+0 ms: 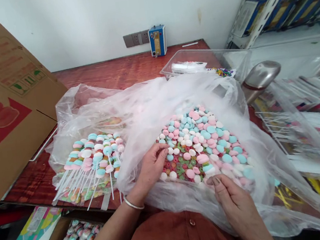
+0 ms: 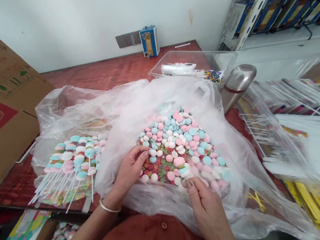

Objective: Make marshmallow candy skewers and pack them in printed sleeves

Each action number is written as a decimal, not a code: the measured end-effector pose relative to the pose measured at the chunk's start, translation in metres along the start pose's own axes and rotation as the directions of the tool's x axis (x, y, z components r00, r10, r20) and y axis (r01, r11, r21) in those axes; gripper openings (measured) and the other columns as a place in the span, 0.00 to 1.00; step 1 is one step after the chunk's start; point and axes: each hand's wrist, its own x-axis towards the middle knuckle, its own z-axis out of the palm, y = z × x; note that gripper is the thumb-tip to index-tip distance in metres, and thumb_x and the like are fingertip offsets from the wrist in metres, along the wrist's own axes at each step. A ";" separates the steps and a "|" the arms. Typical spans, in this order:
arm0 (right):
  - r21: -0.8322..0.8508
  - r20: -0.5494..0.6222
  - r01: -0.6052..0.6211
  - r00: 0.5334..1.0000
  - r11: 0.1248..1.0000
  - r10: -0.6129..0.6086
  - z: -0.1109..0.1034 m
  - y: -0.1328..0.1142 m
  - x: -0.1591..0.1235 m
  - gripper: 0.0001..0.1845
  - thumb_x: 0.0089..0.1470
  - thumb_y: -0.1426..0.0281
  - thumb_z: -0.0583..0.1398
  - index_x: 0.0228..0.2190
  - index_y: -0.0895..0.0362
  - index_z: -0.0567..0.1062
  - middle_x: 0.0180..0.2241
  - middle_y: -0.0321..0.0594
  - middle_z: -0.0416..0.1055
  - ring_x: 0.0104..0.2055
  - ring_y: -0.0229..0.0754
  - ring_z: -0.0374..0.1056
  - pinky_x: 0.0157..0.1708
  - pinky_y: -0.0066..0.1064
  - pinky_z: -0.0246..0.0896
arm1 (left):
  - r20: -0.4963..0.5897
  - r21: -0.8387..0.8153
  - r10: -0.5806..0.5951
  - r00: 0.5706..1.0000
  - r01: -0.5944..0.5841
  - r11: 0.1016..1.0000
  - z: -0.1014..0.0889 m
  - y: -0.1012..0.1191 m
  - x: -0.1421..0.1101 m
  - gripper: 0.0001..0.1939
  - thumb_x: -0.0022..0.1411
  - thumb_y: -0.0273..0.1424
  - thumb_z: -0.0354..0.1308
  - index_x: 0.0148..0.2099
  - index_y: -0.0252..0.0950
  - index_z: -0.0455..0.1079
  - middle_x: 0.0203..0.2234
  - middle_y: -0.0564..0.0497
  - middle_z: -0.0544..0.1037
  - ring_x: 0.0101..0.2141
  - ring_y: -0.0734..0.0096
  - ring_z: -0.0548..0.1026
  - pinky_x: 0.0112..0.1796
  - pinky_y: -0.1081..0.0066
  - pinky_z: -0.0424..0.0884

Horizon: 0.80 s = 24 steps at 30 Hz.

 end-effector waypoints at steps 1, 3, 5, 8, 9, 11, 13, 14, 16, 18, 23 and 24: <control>0.004 0.009 -0.005 1.000 1.000 0.005 0.001 0.002 -0.001 0.19 0.62 0.57 0.49 0.32 0.55 0.73 0.19 0.34 0.65 0.23 0.41 0.61 0.24 0.29 0.55 | 0.043 0.140 0.039 0.998 -0.044 0.989 -0.009 -0.004 0.000 0.08 0.63 0.34 0.55 0.39 0.38 0.73 0.34 0.50 0.76 0.38 0.66 0.72 0.42 0.67 0.67; 0.005 0.038 0.001 0.999 1.000 -0.002 0.004 0.005 -0.002 0.18 0.61 0.58 0.50 0.30 0.54 0.73 0.20 0.34 0.66 0.23 0.41 0.62 0.25 0.29 0.55 | 0.157 0.329 0.076 0.985 -0.125 0.936 -0.017 -0.010 -0.005 0.08 0.63 0.29 0.54 0.35 0.38 0.74 0.31 0.50 0.76 0.37 0.66 0.72 0.41 0.68 0.66; -0.001 0.075 0.022 0.997 1.000 -0.022 0.008 0.009 -0.005 0.17 0.61 0.59 0.50 0.29 0.54 0.72 0.21 0.34 0.68 0.24 0.41 0.63 0.26 0.28 0.56 | 0.226 0.443 0.079 0.971 -0.175 0.880 -0.015 -0.016 -0.015 0.08 0.63 0.27 0.54 0.35 0.38 0.75 0.33 0.49 0.76 0.36 0.66 0.72 0.40 0.67 0.66; -0.010 0.123 0.022 0.992 1.000 -0.020 0.012 0.016 -0.010 0.18 0.61 0.59 0.50 0.27 0.55 0.70 0.23 0.36 0.69 0.26 0.42 0.65 0.27 0.28 0.58 | 0.250 0.595 0.072 0.966 -0.212 0.776 -0.004 -0.022 -0.029 0.08 0.62 0.26 0.55 0.40 0.39 0.75 0.36 0.47 0.77 0.38 0.63 0.73 0.40 0.66 0.66; -0.008 0.138 0.014 0.990 1.000 -0.013 0.013 0.018 -0.013 0.18 0.61 0.58 0.49 0.27 0.55 0.70 0.23 0.36 0.70 0.27 0.43 0.66 0.27 0.28 0.59 | 0.251 0.641 0.067 0.966 -0.218 0.736 -0.001 -0.022 -0.032 0.08 0.62 0.26 0.55 0.41 0.39 0.74 0.37 0.47 0.76 0.38 0.62 0.73 0.40 0.65 0.65; -0.002 0.171 0.001 0.985 1.000 0.000 0.012 0.022 -0.017 0.19 0.61 0.58 0.48 0.26 0.55 0.70 0.24 0.37 0.71 0.28 0.43 0.67 0.28 0.29 0.59 | 0.260 0.701 0.055 0.964 -0.227 0.676 0.002 -0.022 -0.034 0.08 0.62 0.26 0.55 0.42 0.39 0.74 0.38 0.46 0.76 0.38 0.61 0.72 0.39 0.65 0.65; -0.011 0.211 0.000 0.978 1.000 0.003 0.012 0.023 -0.020 0.19 0.62 0.58 0.47 0.27 0.55 0.69 0.25 0.37 0.72 0.28 0.43 0.68 0.29 0.29 0.59 | 0.277 0.702 0.058 0.959 -0.243 0.669 0.004 -0.020 -0.032 0.07 0.62 0.25 0.55 0.40 0.38 0.73 0.37 0.47 0.75 0.38 0.62 0.72 0.39 0.66 0.65; -0.024 0.230 0.005 0.973 1.000 0.001 0.012 0.023 -0.021 0.19 0.62 0.58 0.47 0.27 0.55 0.69 0.25 0.37 0.72 0.29 0.43 0.68 0.30 0.29 0.59 | 0.285 0.684 0.067 0.956 -0.253 0.684 0.004 -0.020 -0.030 0.07 0.61 0.24 0.55 0.38 0.38 0.73 0.36 0.47 0.75 0.38 0.62 0.72 0.40 0.66 0.65; -0.068 0.259 0.026 0.966 0.997 -0.008 0.014 0.021 -0.021 0.19 0.63 0.59 0.45 0.26 0.54 0.66 0.23 0.36 0.70 0.28 0.43 0.67 0.29 0.29 0.57 | 0.275 0.634 0.091 0.957 -0.251 0.731 0.004 -0.019 -0.027 0.06 0.60 0.23 0.54 0.35 0.37 0.71 0.34 0.48 0.74 0.38 0.64 0.71 0.39 0.67 0.65; -0.110 0.281 0.061 0.959 0.992 -0.028 0.017 0.018 -0.020 0.19 0.63 0.60 0.44 0.25 0.53 0.64 0.22 0.35 0.67 0.26 0.42 0.66 0.28 0.29 0.55 | 0.227 0.574 0.091 0.970 -0.209 0.791 0.004 -0.019 -0.025 0.05 0.60 0.23 0.54 0.34 0.36 0.70 0.32 0.49 0.74 0.36 0.65 0.71 0.38 0.68 0.64; -0.164 0.280 0.123 0.957 0.979 -0.074 0.024 0.012 -0.019 0.17 0.62 0.63 0.43 0.24 0.53 0.62 0.22 0.35 0.66 0.26 0.42 0.64 0.27 0.29 0.53 | 0.185 0.172 -0.103 0.977 0.071 0.983 0.005 -0.020 -0.026 0.04 0.58 0.29 0.58 0.37 0.36 0.69 0.28 0.52 0.75 0.28 0.71 0.72 0.30 0.73 0.65; -0.167 0.268 0.124 0.960 0.978 -0.076 0.024 0.012 -0.019 0.17 0.62 0.63 0.43 0.24 0.53 0.62 0.21 0.35 0.66 0.25 0.41 0.64 0.27 0.29 0.53 | 0.213 0.087 -0.146 0.966 0.130 0.988 0.005 -0.020 -0.026 0.06 0.58 0.30 0.59 0.39 0.35 0.69 0.29 0.52 0.75 0.28 0.71 0.72 0.29 0.73 0.66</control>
